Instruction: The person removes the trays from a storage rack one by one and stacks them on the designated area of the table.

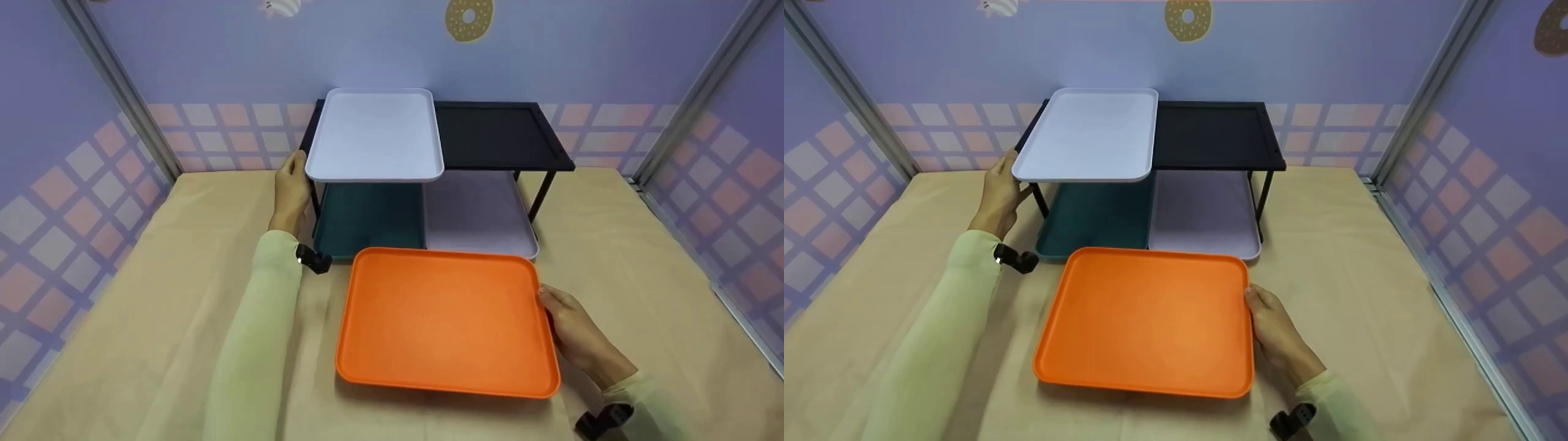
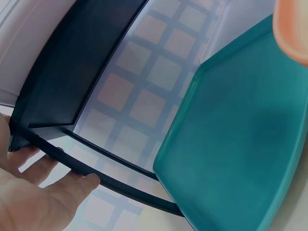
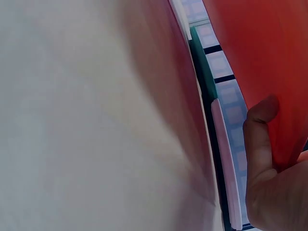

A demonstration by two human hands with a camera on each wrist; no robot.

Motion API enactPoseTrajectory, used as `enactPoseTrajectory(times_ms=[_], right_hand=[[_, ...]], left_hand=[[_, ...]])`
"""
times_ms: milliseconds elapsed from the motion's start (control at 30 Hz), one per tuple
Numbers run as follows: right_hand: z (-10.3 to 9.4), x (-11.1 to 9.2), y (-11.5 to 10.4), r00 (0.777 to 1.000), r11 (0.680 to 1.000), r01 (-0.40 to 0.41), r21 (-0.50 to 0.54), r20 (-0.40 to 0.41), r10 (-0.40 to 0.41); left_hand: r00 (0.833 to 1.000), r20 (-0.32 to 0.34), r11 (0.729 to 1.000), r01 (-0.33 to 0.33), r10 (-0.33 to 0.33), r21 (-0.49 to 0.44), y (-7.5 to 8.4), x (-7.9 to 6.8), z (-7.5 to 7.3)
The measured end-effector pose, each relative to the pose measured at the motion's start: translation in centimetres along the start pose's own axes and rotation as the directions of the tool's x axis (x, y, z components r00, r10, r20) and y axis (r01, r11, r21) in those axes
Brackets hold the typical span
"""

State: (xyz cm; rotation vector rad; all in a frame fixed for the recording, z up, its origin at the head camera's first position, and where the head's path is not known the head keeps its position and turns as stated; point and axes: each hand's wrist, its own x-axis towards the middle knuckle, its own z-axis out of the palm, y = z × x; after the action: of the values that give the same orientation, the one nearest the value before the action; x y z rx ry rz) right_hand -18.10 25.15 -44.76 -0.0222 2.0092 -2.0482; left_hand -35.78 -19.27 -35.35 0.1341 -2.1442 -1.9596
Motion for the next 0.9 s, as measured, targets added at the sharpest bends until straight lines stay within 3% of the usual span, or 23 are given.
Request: enactPoseTrajectory(times_ms=[600, 900], right_hand=[[-0.09, 0.04, 0.15, 0.999, 1.000, -0.022, 0.000, 0.048, 0.022], [0.17, -0.02, 0.06, 0.996, 0.996, -0.083, -0.019, -0.015, 0.082]], left_hand=[[1.000, 0.003, 1.000, -0.009, 0.009, 0.016, -0.09, 0.12, -0.13], [1.000, 0.009, 1.000, -0.015, 0.015, 0.006, -0.03, 0.13, -0.11]])
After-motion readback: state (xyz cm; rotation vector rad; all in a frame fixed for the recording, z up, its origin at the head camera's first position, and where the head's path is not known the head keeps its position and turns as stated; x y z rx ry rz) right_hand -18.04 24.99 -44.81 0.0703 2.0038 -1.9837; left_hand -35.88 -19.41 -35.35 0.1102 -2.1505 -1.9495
